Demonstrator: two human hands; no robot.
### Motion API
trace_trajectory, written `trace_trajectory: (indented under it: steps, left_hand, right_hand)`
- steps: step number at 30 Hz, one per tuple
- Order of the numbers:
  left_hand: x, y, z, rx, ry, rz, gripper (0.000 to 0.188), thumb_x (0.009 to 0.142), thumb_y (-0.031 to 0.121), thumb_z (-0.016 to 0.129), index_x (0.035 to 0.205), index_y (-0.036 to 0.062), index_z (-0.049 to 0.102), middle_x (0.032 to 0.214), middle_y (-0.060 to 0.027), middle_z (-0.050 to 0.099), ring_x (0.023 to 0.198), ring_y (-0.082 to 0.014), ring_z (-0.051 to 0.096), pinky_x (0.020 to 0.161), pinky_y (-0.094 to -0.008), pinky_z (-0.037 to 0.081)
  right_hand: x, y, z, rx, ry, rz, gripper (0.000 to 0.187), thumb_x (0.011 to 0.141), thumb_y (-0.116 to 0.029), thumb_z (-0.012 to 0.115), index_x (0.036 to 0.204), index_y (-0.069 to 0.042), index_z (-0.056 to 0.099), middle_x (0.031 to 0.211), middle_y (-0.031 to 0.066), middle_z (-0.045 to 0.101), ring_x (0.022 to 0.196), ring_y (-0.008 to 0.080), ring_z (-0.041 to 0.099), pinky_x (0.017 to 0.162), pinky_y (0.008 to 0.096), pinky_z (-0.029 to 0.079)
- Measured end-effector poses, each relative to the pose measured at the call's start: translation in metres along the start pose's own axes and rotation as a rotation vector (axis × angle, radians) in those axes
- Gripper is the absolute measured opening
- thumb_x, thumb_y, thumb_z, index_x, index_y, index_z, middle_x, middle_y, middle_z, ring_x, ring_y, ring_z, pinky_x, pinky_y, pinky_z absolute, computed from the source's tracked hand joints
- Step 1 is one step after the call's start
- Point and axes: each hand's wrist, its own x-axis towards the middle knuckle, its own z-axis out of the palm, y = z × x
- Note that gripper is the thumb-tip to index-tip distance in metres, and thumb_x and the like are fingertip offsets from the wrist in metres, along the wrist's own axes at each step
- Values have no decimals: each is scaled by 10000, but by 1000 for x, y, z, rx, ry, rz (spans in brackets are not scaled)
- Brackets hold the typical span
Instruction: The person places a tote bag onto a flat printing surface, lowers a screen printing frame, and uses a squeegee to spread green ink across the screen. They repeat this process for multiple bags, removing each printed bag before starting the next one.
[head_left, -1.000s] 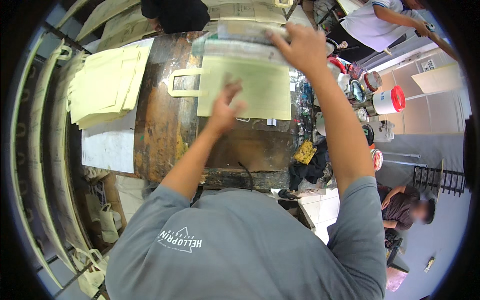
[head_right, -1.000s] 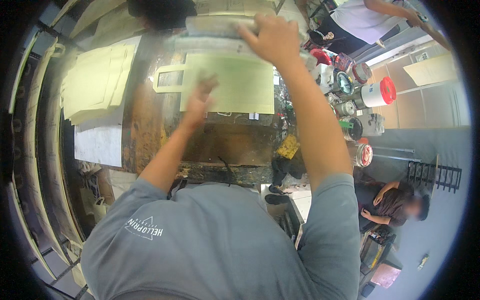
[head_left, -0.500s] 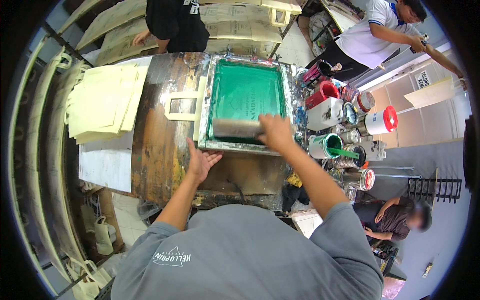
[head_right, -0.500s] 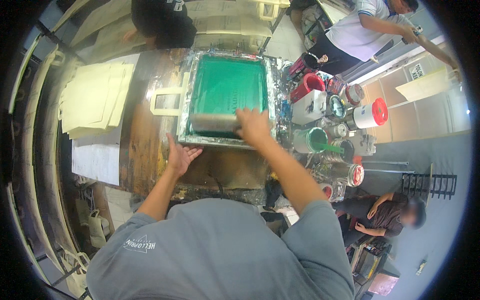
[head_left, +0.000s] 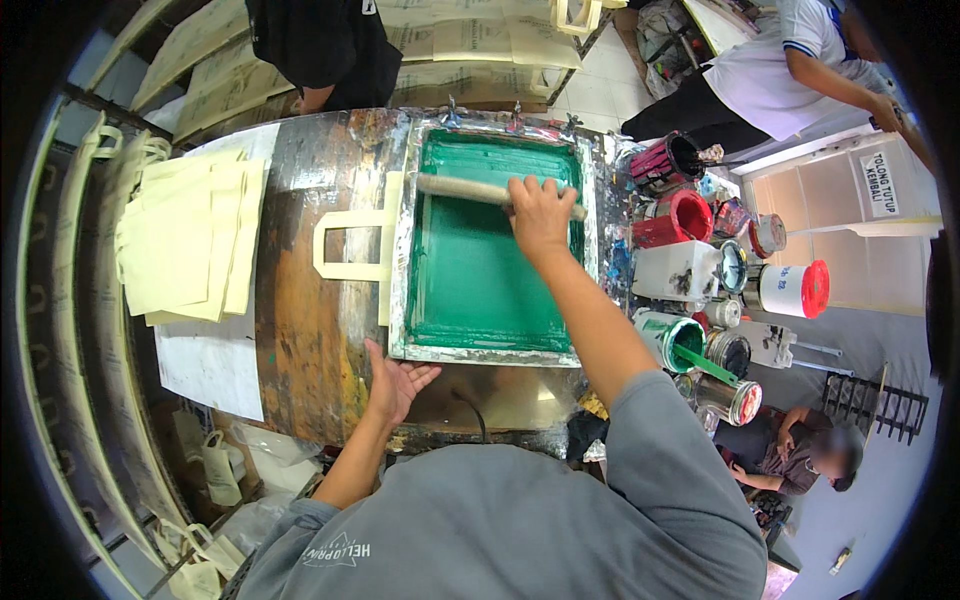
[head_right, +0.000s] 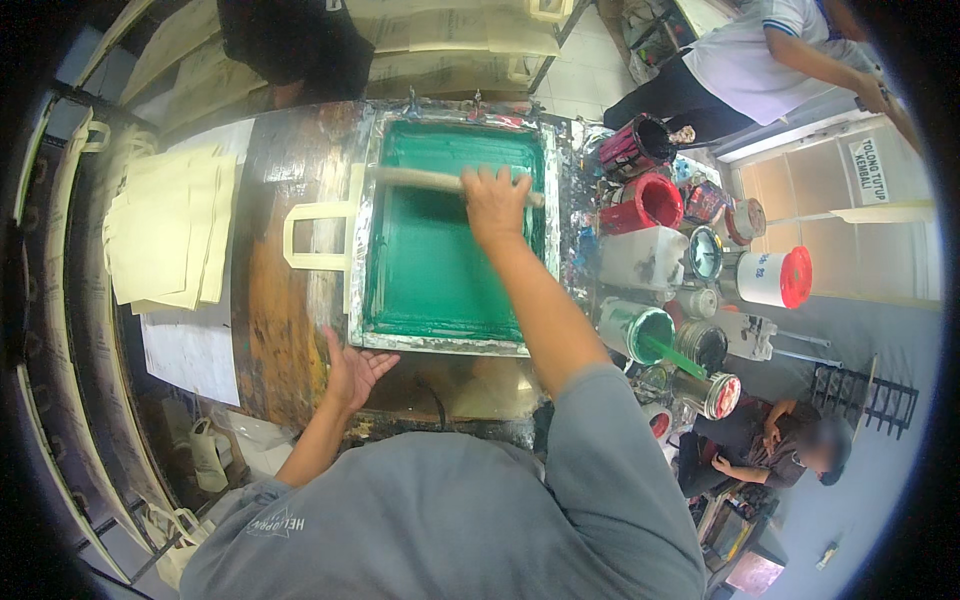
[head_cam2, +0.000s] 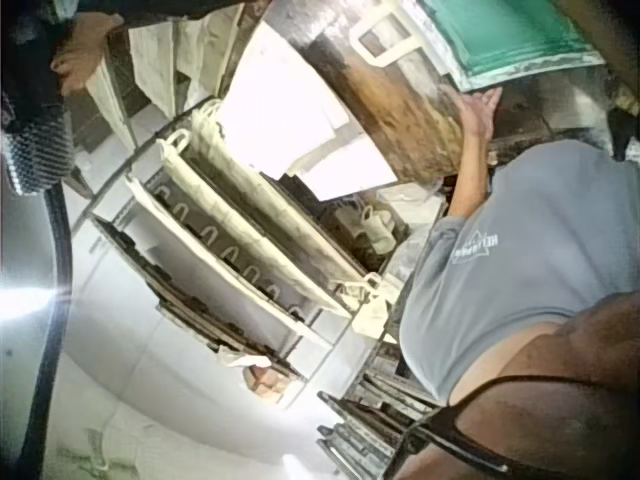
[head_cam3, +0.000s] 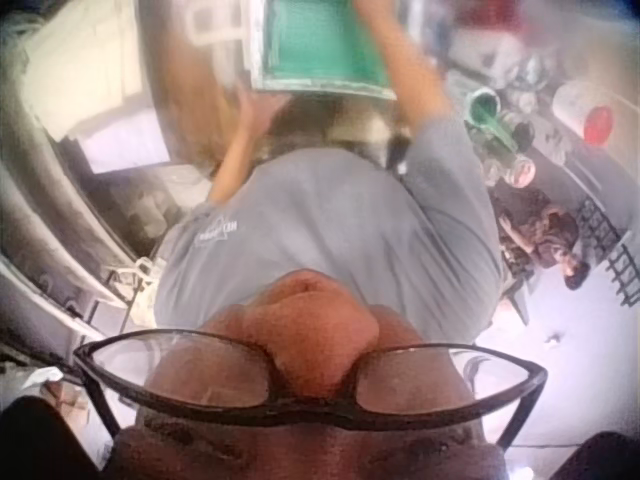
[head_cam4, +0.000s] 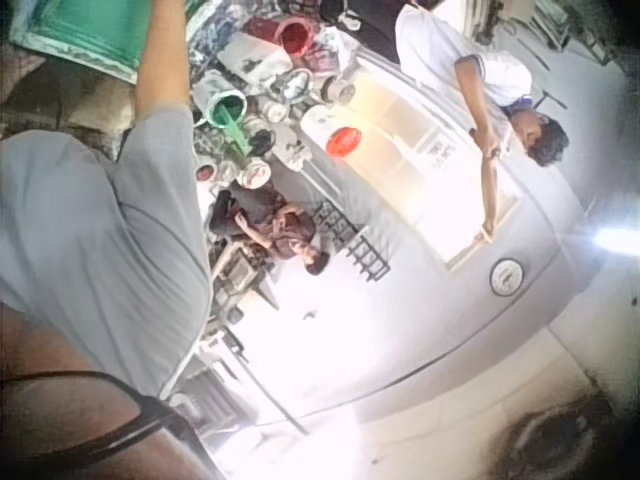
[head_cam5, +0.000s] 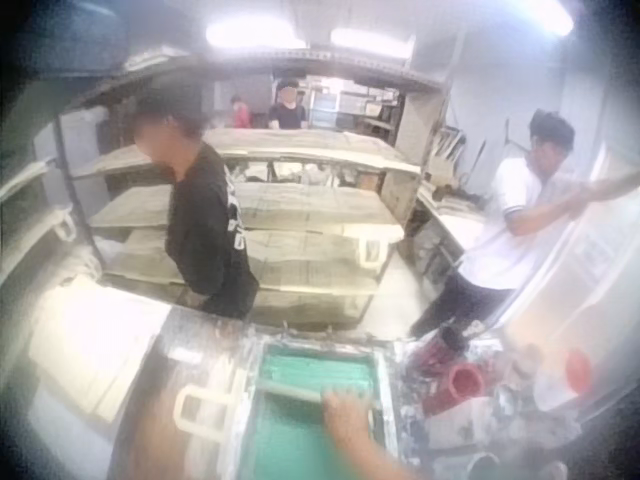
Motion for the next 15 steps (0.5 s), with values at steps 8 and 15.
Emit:
trace_trajectory:
  steps: [8, 15]
  left_hand:
    - [19, 21, -32, 332, 138, -552, 1232, 884, 974, 184, 1325, -109, 571, 1129, -315, 721, 995, -388, 756, 904, -436, 632]
    - [85, 119, 61, 1461, 114, 597, 539, 1039, 520, 631, 934, -2, 712, 684, -147, 651, 631, -295, 638, 581, -408, 495]
  right_hand:
    - [76, 48, -18, 82, -209, 32, 569, 797, -310, 881, 1276, -200, 594, 1228, 20, 675, 1185, 268, 623, 924, 529, 439]
    - [90, 44, 32, -33, -104, -10, 587, 763, -276, 887, 1271, -202, 603, 1192, 17, 672, 1147, 261, 634, 906, 504, 477]
